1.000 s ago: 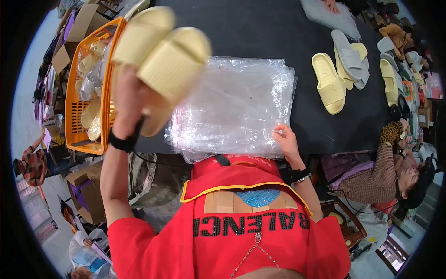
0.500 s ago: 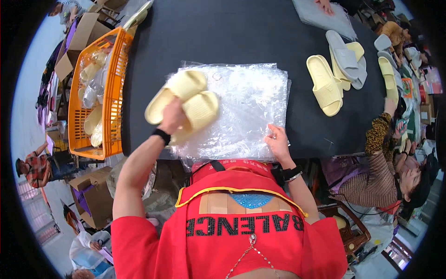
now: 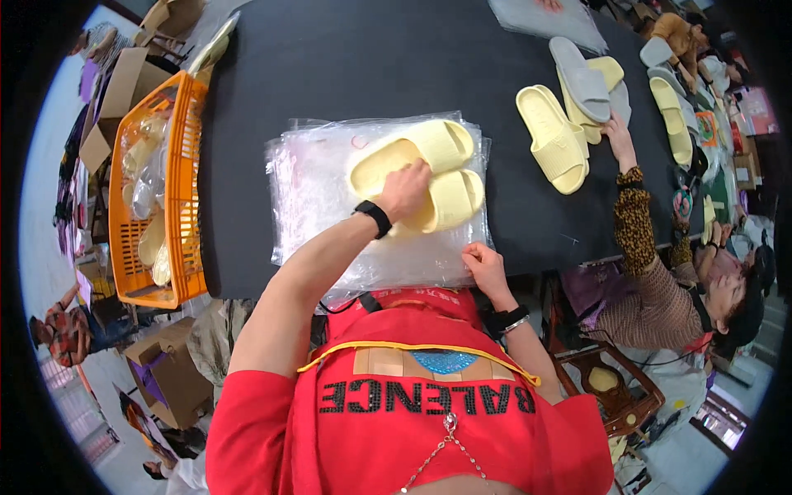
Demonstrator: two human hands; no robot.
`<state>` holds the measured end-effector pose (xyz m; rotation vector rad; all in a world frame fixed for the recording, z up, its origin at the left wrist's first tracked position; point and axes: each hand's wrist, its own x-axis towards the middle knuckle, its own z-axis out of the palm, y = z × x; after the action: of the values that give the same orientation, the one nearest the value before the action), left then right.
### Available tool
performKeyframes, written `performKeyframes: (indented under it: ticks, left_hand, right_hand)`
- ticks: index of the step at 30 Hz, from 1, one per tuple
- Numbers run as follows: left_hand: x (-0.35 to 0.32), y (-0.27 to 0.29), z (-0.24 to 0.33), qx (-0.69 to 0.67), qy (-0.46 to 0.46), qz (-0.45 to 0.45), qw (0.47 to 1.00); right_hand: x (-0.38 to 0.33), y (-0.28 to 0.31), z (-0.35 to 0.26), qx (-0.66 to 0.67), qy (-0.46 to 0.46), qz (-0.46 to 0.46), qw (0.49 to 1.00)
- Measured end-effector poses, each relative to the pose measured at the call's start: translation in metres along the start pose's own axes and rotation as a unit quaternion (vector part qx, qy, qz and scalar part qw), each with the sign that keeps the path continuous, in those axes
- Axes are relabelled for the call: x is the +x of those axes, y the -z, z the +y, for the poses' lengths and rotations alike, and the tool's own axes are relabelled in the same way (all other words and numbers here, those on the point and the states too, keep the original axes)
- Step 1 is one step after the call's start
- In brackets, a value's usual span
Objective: The recorder is packing various colors of sandals into plastic bags at a communal work table.
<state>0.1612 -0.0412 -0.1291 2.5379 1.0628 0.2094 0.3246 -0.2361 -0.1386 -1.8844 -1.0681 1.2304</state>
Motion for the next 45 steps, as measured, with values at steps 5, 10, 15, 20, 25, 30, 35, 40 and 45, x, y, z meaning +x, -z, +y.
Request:
performKeyframes:
  ticks: [5,10,15,20,25,30,35,40,45]
  left_hand:
    - [0.017,0.032,-0.069,0.071,0.136,0.068,0.986]
    - [0.017,0.106,-0.039,0.083,0.041,0.075,0.993]
    - [-0.036,0.052,0.015,0.052,-0.018,-0.05,0.997]
    - [-0.088,0.026,-0.079,0.038,0.128,0.061,0.989]
    - [-0.111,0.093,-0.162,0.126,0.301,0.109,0.939]
    - [-0.103,0.141,-0.081,0.073,0.177,0.103,0.976]
    - [-0.123,0.044,-0.033,0.061,0.04,-0.043,0.996]
    - [-0.165,0.035,-0.088,0.036,0.098,0.08,0.991]
    - [-0.178,0.1,-0.116,0.093,0.213,0.122,0.965]
  right_hand:
    - [-0.004,-0.005,0.002,-0.125,0.107,0.077,0.983]
    - [-0.006,-0.002,-0.038,-0.309,0.275,0.095,0.905]
    - [0.026,-0.031,-0.024,-0.396,0.279,-0.106,0.868]
    - [0.034,-0.038,-0.004,-0.421,0.319,-0.066,0.847]
    - [0.036,-0.038,-0.013,-0.403,0.311,-0.093,0.856]
    - [0.046,-0.031,-0.058,-0.453,0.334,-0.069,0.824]
    - [0.074,-0.038,-0.042,-0.482,0.24,-0.033,0.842]
    - [0.076,-0.039,-0.035,-0.454,0.205,-0.075,0.864]
    - [0.075,-0.02,-0.056,-0.481,0.159,-0.123,0.853]
